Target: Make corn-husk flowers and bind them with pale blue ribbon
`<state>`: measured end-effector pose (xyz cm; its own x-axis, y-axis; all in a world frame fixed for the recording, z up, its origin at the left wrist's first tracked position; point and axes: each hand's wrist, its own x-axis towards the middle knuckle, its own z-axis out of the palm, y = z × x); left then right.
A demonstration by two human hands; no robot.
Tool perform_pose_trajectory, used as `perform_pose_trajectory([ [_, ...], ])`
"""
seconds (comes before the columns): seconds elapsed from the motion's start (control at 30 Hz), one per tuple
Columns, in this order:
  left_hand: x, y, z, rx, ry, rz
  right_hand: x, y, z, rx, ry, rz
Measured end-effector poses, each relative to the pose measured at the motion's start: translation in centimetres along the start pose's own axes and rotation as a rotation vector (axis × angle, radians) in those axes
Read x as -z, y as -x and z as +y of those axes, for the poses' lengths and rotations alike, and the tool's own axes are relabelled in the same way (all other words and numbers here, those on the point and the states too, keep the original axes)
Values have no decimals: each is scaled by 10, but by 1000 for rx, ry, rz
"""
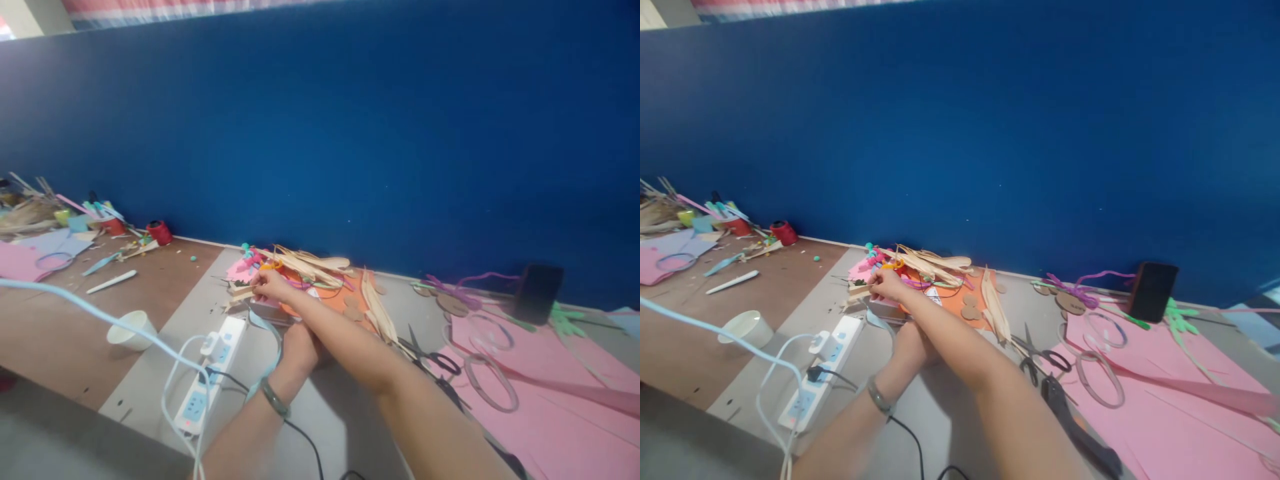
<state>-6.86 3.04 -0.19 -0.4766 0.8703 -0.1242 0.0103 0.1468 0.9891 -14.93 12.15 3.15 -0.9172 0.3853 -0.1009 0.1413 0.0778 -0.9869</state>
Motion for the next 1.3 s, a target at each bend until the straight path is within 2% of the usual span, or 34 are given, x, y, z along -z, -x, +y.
perform_pose_trajectory([
  [0.17,13,1,11,-25,-277,125,-4,-18,4,-41,-53,-49],
  [0.37,18,5,12,-113,-456,136,-5,-22,8,-58,-42,-127],
  [0.53,23,3,13,-83,-736,234,-6,-30,6,-17,15,-131],
  [0.7,26,6,22,-111,-939,254,-6,-35,4,-3,82,-133],
  [0.83,28,10,26,-184,-983,306,-3,-34,2,16,142,-93],
  [1.0,30,16,26,-439,-910,459,-3,-34,9,36,169,-121],
  [1.1,29,18,26,-577,-835,500,-7,-38,17,44,146,-121],
  [1.3,27,18,28,-667,-844,516,-16,-43,26,49,57,-127],
])
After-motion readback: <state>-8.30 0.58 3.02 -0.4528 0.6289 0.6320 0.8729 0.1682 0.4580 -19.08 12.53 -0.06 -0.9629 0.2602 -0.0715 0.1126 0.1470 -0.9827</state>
